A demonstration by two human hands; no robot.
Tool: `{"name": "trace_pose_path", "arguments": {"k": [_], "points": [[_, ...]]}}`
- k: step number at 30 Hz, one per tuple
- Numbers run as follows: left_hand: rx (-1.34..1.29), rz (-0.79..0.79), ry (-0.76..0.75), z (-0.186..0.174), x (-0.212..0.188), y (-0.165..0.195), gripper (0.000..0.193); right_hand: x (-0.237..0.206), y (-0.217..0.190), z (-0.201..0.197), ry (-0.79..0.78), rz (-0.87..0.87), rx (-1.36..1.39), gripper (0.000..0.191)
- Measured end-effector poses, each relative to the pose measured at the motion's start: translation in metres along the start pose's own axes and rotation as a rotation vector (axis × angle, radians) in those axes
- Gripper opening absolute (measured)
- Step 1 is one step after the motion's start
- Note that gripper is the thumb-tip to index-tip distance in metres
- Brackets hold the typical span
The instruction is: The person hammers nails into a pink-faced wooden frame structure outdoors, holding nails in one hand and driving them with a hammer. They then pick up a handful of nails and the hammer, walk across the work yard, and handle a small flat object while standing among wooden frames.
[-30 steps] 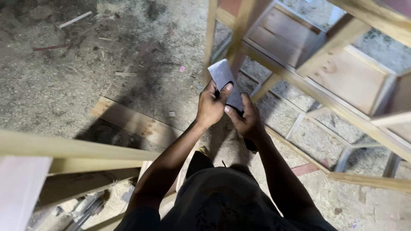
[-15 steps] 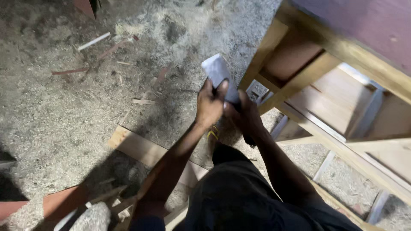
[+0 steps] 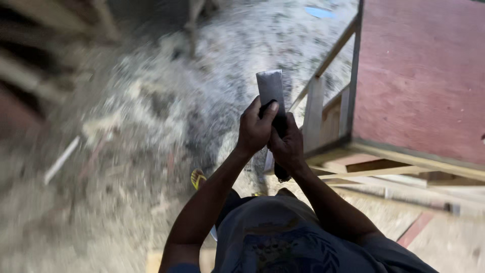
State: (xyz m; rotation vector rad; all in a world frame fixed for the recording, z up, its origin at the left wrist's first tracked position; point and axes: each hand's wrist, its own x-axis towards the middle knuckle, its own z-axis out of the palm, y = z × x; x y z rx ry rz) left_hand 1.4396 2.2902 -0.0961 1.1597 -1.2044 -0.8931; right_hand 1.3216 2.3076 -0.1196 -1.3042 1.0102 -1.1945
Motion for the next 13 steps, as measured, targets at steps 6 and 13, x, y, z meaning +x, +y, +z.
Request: {"name": "trace_pose_path", "arguments": {"k": [6, 13], "points": [[0.021, -0.007, -0.416, -0.016, 0.125, -0.03, 0.037, 0.083, 0.017, 0.038, 0.402, -0.087, -0.181, 0.012], [-0.027, 0.003, -0.855, -0.009, 0.206, -0.045, 0.037, 0.128, 0.024, 0.065, 0.809, -0.033, -0.093, 0.012]]}}
